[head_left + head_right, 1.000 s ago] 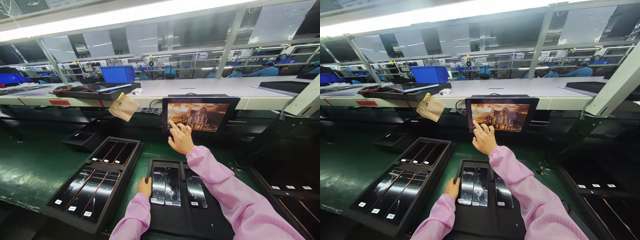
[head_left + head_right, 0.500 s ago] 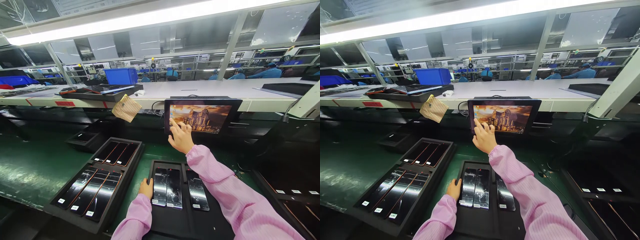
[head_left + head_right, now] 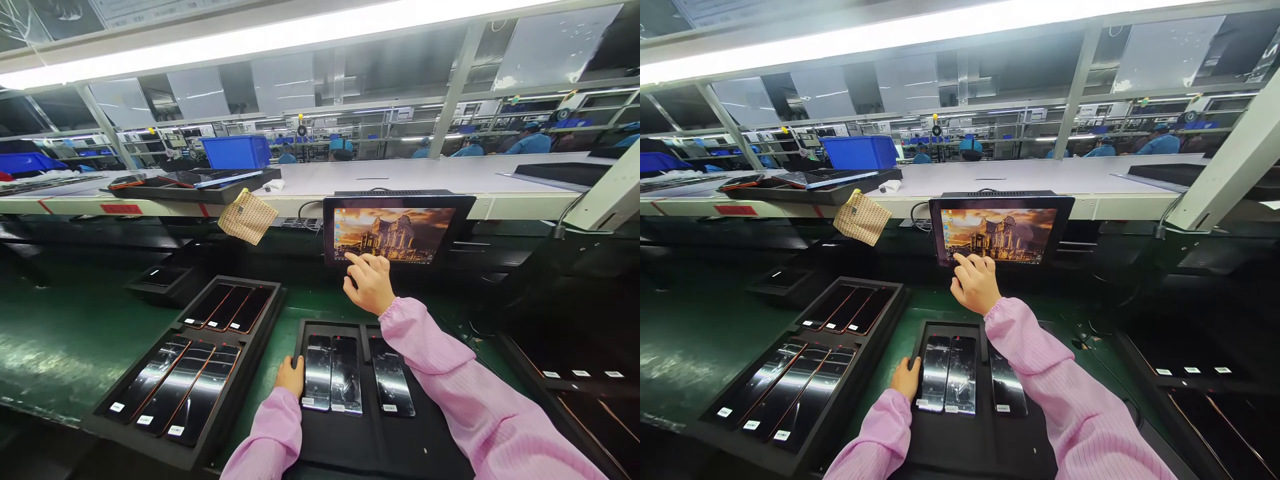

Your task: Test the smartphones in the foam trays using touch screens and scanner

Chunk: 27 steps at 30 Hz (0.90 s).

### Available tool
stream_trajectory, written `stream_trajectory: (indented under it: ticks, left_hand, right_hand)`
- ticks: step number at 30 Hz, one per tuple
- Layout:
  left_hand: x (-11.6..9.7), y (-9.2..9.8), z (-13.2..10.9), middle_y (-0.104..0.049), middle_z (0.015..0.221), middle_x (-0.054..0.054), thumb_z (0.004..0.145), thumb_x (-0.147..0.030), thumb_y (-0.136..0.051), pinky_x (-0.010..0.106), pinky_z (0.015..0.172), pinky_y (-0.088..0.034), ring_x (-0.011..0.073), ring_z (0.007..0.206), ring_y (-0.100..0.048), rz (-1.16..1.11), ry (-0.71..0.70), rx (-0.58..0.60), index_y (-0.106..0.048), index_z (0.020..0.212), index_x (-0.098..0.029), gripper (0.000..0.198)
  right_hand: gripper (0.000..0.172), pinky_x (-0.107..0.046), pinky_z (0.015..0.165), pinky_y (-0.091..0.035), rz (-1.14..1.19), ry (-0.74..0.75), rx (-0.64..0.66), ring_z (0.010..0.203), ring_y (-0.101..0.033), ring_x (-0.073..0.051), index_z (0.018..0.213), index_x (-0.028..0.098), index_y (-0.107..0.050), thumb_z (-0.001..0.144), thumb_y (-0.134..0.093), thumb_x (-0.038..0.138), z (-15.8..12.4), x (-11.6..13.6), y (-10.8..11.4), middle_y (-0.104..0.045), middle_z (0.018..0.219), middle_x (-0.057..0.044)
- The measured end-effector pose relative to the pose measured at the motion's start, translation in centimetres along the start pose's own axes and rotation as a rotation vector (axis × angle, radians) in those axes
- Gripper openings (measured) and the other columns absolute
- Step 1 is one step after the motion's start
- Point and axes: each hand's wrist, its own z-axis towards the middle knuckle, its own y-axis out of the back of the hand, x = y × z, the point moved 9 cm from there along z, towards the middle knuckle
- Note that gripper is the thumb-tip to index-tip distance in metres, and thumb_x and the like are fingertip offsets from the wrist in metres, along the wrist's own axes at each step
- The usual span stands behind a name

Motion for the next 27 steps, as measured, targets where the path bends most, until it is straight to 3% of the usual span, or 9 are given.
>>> stream_trajectory:
  ticks: [5, 12, 18, 22, 27]
  left_hand:
    - [-0.1, 0.2, -0.1, -0.06, 0.11, 0.016, 0.081, -0.046, -0.033, 0.033, 0.088, -0.041, 0.0251, 0.103, -0.057, 0.003, 0.005, 0.004, -0.055, 0.108, -0.015, 0.047]
    - [-0.2, 0.1, 0.1, -0.06, 0.111, 0.017, 0.081, -0.045, -0.034, 0.034, 0.089, -0.041, 0.0261, 0.104, -0.057, 0.006, -0.003, -0.004, -0.055, 0.109, -0.014, 0.047]
    - [0.0, 0.0, 0.3, -0.06, 0.111, 0.017, 0.081, -0.046, -0.034, 0.034, 0.088, -0.041, 0.0262, 0.104, -0.057, 0.004, -0.009, -0.016, -0.055, 0.11, -0.014, 0.048]
    - [0.1, -0.2, 0.4, -0.061, 0.11, 0.016, 0.081, -0.047, -0.034, 0.033, 0.089, -0.041, 0.0244, 0.105, -0.057, 0.001, -0.015, -0.02, -0.055, 0.109, -0.014, 0.048]
    - [0.1, 0.1, 0.4, -0.061, 0.11, 0.016, 0.081, -0.046, -0.034, 0.032, 0.088, -0.041, 0.0241, 0.105, -0.057, 0.015, -0.012, -0.028, -0.055, 0.109, -0.015, 0.047]
  right_hand:
    - [0.006, -0.034, 0.082, -0.028, 0.034, -0.045, -0.024, 0.085, -0.052, -0.018, 0.071, 0.018, -0.055, 0.074, -0.053, 0.023, -1.8, -1.6, 1.1, -0.068, 0.089, -0.004]
    - [0.005, -0.035, 0.082, -0.03, -0.007, -0.085, -0.078, 0.085, -0.055, -0.019, 0.071, 0.017, -0.054, 0.074, -0.053, 0.022, -3.0, -3.4, 2.7, -0.067, 0.089, -0.005]
    - [0.003, -0.038, 0.083, -0.033, 0.107, -0.184, -0.075, 0.086, -0.056, -0.02, 0.072, 0.018, -0.052, 0.073, -0.053, 0.02, -5.1, -2.4, 3.4, -0.066, 0.088, -0.006]
    - [0.003, -0.04, 0.085, -0.036, 0.265, -0.359, 0.014, 0.087, -0.057, -0.02, 0.075, 0.019, -0.051, 0.077, -0.048, 0.019, -12.2, 0.5, 3.3, -0.064, 0.088, -0.005]
    - [0.013, -0.035, 0.07, -0.044, 0.077, -0.693, 0.092, 0.076, -0.06, -0.022, 0.082, 0.02, -0.053, 0.08, -0.048, 0.031, -27.3, 0.5, 6.3, -0.065, 0.081, -0.007]
